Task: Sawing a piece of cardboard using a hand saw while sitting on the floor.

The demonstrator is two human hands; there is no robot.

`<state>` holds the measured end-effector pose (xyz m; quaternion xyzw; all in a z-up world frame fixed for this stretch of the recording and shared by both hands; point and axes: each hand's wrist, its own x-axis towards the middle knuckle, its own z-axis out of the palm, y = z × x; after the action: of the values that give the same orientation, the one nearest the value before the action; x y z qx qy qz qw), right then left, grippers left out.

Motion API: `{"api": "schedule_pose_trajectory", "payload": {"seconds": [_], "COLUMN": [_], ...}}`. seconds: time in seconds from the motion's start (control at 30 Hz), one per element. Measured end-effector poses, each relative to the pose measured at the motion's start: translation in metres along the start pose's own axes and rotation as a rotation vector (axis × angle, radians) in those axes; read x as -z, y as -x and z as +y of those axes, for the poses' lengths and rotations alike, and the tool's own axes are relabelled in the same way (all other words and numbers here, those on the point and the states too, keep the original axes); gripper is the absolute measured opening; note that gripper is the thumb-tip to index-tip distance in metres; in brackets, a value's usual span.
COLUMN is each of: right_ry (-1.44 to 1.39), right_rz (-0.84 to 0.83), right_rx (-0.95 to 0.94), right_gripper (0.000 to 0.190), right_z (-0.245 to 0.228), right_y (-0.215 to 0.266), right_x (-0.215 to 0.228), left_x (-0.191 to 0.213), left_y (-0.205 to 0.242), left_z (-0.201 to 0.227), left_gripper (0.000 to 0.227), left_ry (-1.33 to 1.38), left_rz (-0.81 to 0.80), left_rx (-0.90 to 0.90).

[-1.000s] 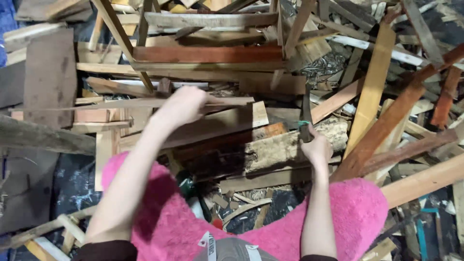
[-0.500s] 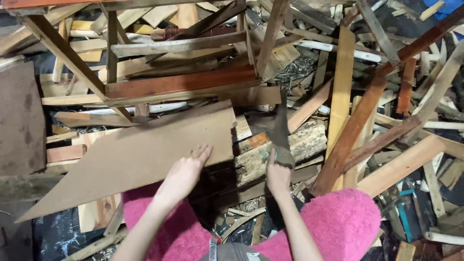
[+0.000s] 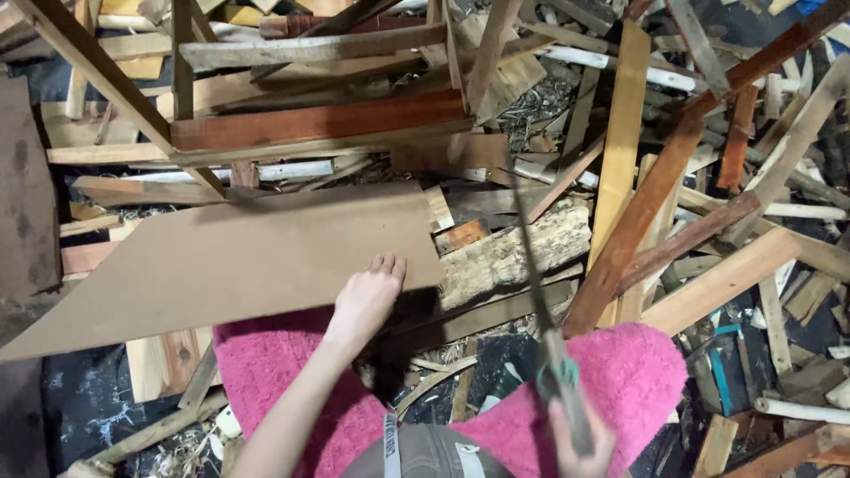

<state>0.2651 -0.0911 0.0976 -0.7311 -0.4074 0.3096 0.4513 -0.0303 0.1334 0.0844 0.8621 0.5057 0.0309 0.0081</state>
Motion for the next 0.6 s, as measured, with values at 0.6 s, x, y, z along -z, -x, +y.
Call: {"api": "schedule_pose_trajectory", "payload": {"seconds": [0.6], "right_ry": [0.180], "right_rz": [0.200], "right_rx": [0.194], "right_gripper": [0.110], "right_z": [0.234], "right_y": [0.050], "right_x": [-0.003], "left_x": [0.005], "left_y": [-0.048], "left_z": [-0.005], "left_gripper": [0.015], "left_ry": [0.061], "left_rz": [0.040], "left_rx": [-0.084]}}
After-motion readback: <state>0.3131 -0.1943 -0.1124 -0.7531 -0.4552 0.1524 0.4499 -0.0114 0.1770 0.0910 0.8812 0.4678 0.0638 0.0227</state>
